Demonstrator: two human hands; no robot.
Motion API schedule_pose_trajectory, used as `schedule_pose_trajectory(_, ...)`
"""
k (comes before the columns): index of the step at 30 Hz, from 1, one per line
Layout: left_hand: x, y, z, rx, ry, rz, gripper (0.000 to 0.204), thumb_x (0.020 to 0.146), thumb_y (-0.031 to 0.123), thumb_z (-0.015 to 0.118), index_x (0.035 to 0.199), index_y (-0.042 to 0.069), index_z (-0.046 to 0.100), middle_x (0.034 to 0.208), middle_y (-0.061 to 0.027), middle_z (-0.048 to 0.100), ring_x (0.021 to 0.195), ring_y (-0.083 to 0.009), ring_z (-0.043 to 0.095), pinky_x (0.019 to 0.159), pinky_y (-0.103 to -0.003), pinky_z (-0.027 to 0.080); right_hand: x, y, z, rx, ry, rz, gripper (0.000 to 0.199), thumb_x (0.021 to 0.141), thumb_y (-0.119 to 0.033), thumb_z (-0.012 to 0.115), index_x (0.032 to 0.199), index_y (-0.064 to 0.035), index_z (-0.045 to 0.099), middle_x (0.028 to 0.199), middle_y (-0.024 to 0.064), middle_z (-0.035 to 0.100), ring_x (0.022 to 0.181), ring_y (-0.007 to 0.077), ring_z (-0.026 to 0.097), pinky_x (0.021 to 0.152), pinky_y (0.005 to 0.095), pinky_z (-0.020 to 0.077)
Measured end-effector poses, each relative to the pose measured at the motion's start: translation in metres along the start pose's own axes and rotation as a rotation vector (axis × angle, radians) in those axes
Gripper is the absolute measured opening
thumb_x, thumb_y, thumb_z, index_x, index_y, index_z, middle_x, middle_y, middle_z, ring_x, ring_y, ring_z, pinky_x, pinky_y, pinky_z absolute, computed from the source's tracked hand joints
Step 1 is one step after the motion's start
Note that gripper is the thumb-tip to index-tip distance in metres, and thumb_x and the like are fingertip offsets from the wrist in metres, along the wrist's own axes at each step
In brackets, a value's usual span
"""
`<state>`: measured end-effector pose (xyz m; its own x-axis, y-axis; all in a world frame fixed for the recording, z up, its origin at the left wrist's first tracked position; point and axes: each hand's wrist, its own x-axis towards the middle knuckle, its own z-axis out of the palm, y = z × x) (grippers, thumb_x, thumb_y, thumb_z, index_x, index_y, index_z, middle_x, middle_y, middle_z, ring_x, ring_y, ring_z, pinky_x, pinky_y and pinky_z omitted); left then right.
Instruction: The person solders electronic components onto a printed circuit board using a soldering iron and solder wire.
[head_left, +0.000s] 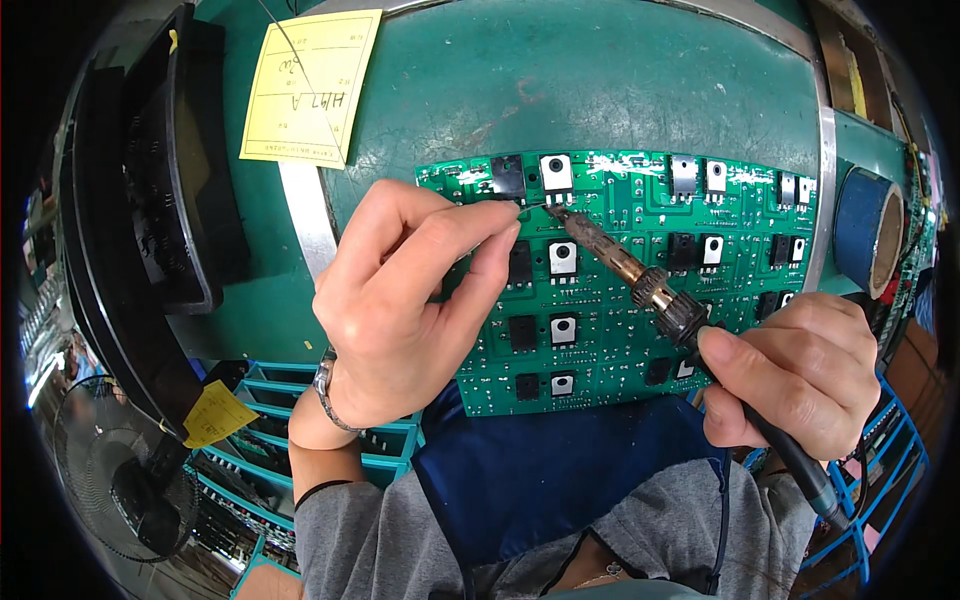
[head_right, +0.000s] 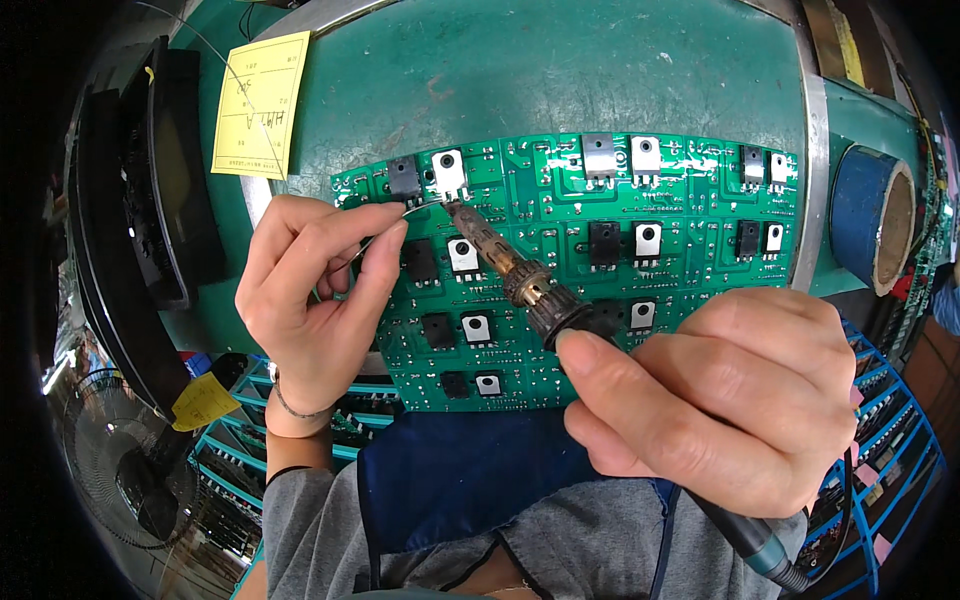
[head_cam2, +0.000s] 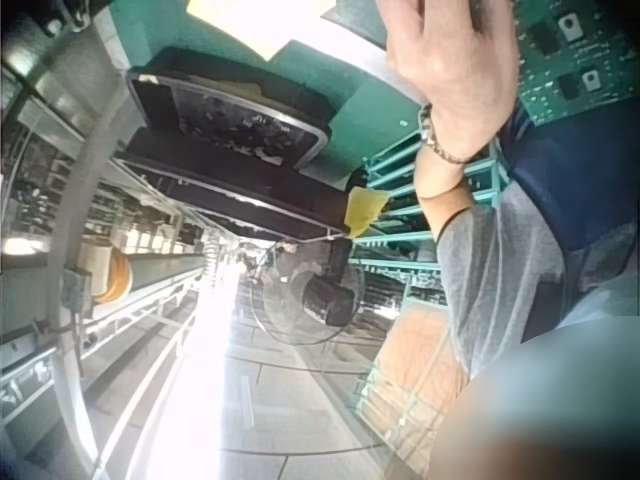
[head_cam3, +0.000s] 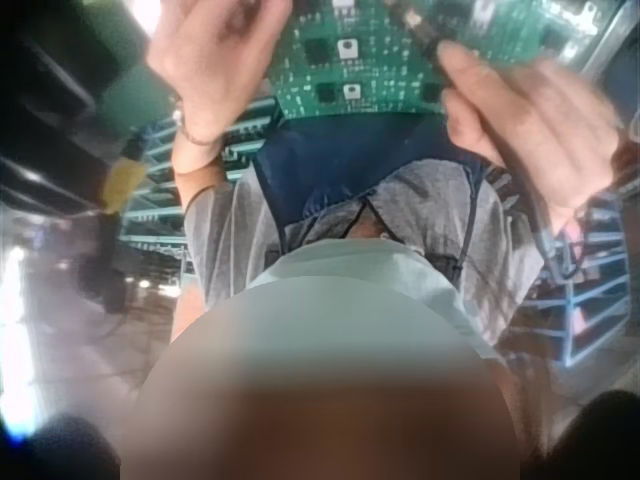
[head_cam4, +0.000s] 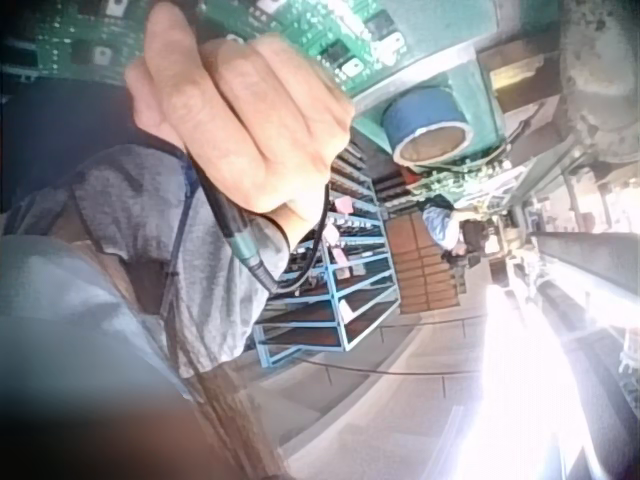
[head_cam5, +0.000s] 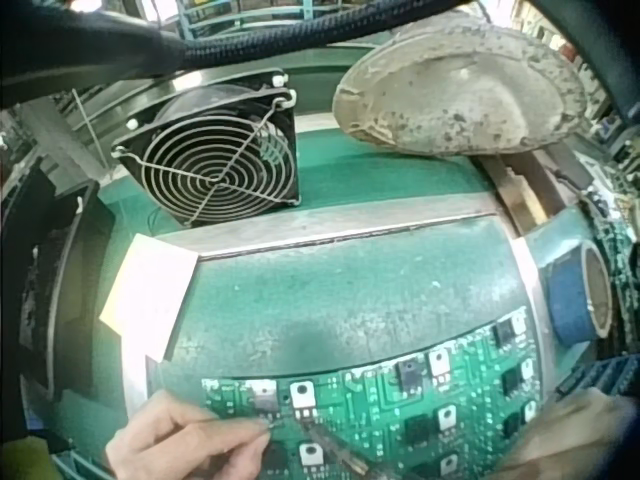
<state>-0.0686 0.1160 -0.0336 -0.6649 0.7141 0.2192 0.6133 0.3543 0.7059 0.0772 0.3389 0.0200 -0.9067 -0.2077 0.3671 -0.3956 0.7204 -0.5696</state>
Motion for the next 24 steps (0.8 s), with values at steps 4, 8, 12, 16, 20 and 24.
schedule_pose_trajectory(4,-0.0008,0.0005,-0.0004,0.003,0.005,-0.011,0.023,0.073,-0.006,0.079,0.094,0.005,0.075,0.08,0.0018,0.053,0.058,-0.0023,0.039,0.049,-0.019,0.03,-0.0005,-0.0003,0.0013,0.0,0.003,0.001,0.025,0.08,-0.019,0.076,0.09,0.0039,0.072,0.06,0.0021,0.058,0.047,0.0133,0.055,0.039,0.0238,0.0359)
schedule_pose_trajectory(8,-0.0011,-0.0008,-0.0015,0.007,0.008,-0.012,0.023,0.074,-0.006,0.079,0.094,0.004,0.075,0.08,0.0018,0.053,0.059,-0.0026,0.04,0.05,-0.019,0.031,-0.0002,0.0017,0.003,0.004,0.013,-0.009,0.025,0.08,-0.019,0.076,0.09,0.004,0.072,0.061,0.0024,0.058,0.047,0.0134,0.055,0.039,0.0239,0.0358)
schedule_pose_trajectory(12,-0.0014,0.0005,-0.0003,0.002,0.005,-0.022,0.022,0.074,-0.006,0.078,0.093,0.004,0.075,0.079,0.0017,0.053,0.059,-0.0026,0.04,0.05,-0.019,0.031,-0.0011,0.0011,0.0022,0.002,0.008,-0.013,0.025,0.08,-0.019,0.076,0.09,0.0039,0.072,0.061,0.0025,0.059,0.047,0.0133,0.056,0.039,0.0237,0.036)
schedule_pose_trajectory(16,0.0007,0.0011,-0.0007,-0.003,-0.005,-0.017,0.021,0.075,-0.006,0.078,0.093,0.004,0.075,0.079,0.0017,0.053,0.06,-0.0026,0.041,0.05,-0.018,0.032,-0.0006,0.0001,0.0001,-0.002,0.004,-0.004,0.026,0.079,-0.019,0.077,0.09,0.0038,0.072,0.061,0.0022,0.059,0.047,0.0132,0.056,0.039,0.0237,0.0361)
schedule_pose_trajectory(20,-0.0006,0.0,0.0,0.005,0.002,-0.026,0.022,0.074,-0.006,0.078,0.093,0.004,0.075,0.079,0.0016,0.054,0.06,-0.0027,0.042,0.051,-0.019,0.032,-0.0012,0.0023,0.0032,-0.002,0.012,-0.021,0.026,0.079,-0.019,0.077,0.09,0.0036,0.072,0.06,0.0021,0.059,0.046,0.0132,0.056,0.039,0.0237,0.0362)
schedule_pose_trajectory(24,-0.0005,-0.0007,0.0008,0.008,-0.01,-0.022,0.022,0.074,-0.006,0.078,0.093,0.004,0.075,0.079,0.0018,0.054,0.06,-0.0029,0.043,0.051,-0.019,0.033,-0.001,0.003,0.0044,0.011,0.022,-0.009,0.025,0.078,-0.019,0.077,0.09,0.0035,0.072,0.06,0.0023,0.059,0.046,0.0134,0.055,0.039,0.0239,0.0362)
